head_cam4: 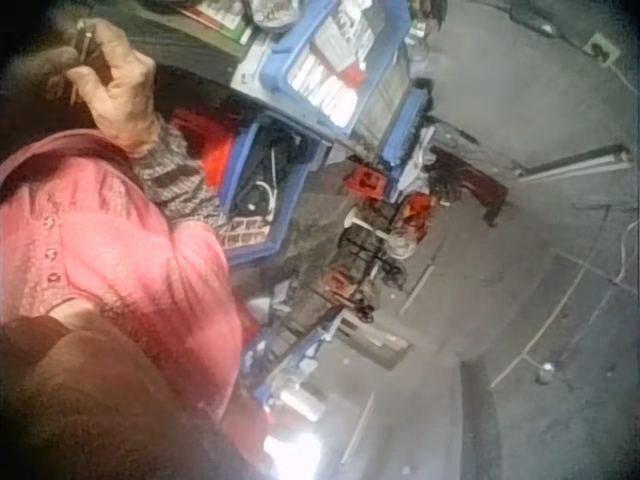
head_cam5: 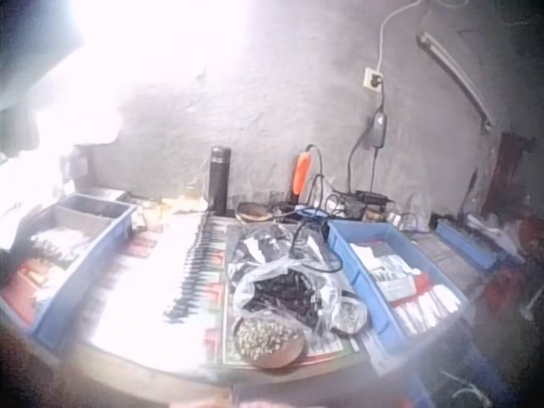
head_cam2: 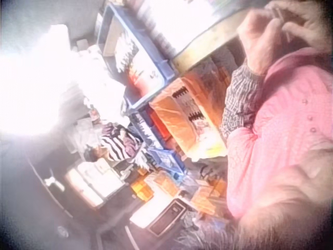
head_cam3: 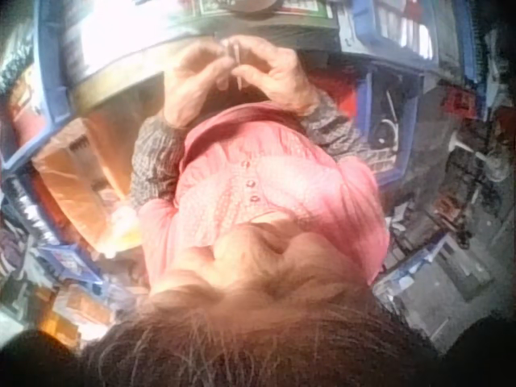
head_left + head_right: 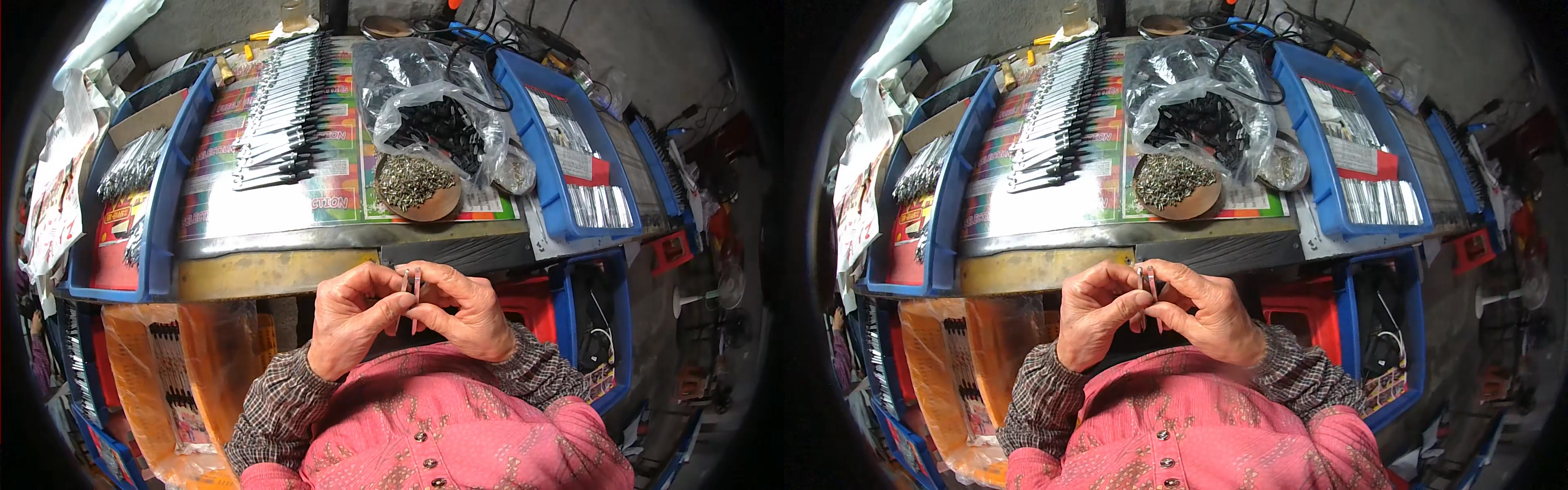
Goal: The person assembles small metal pins into plastic components by hand at a workstation.
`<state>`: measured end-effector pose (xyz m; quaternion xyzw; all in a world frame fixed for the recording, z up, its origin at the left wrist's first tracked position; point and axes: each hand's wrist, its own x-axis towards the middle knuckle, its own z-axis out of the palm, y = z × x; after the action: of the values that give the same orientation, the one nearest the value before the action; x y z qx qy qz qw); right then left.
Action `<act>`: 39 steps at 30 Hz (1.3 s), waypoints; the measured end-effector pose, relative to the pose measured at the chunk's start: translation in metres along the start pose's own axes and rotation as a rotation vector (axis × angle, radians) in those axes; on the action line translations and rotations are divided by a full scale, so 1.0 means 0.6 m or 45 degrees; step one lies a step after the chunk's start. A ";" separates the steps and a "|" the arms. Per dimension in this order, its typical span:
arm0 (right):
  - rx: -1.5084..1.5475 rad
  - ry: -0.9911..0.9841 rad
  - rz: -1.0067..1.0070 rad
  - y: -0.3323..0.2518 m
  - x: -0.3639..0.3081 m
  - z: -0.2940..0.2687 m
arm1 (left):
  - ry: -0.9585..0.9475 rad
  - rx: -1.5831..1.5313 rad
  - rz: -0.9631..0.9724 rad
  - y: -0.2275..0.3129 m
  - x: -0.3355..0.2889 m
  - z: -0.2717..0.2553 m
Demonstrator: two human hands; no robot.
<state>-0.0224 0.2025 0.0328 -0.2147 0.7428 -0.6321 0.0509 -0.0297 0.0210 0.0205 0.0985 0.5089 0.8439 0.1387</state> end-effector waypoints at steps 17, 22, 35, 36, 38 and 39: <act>-0.020 -0.009 0.017 0.000 0.000 0.011 | -0.020 -0.107 -0.047 -0.021 0.003 -0.004; -0.005 0.005 0.041 0.002 -0.002 0.014 | -0.036 -0.137 -0.054 -0.025 -0.001 -0.010; 0.011 0.012 0.085 0.003 -0.004 0.015 | -0.023 -0.147 -0.037 -0.028 -0.002 -0.006; 0.014 0.012 0.093 0.003 -0.004 0.015 | -0.012 -0.151 -0.042 -0.029 -0.003 -0.006; -0.005 0.004 0.088 0.001 -0.004 0.015 | -0.002 -0.153 -0.042 -0.029 -0.003 -0.004; -0.023 -0.002 0.084 0.001 -0.003 0.014 | 0.007 -0.156 -0.044 -0.030 -0.003 -0.004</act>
<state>-0.0178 0.1956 0.0300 -0.1909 0.7552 -0.6231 0.0705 -0.0263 0.0262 0.0035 0.0787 0.4585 0.8711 0.1577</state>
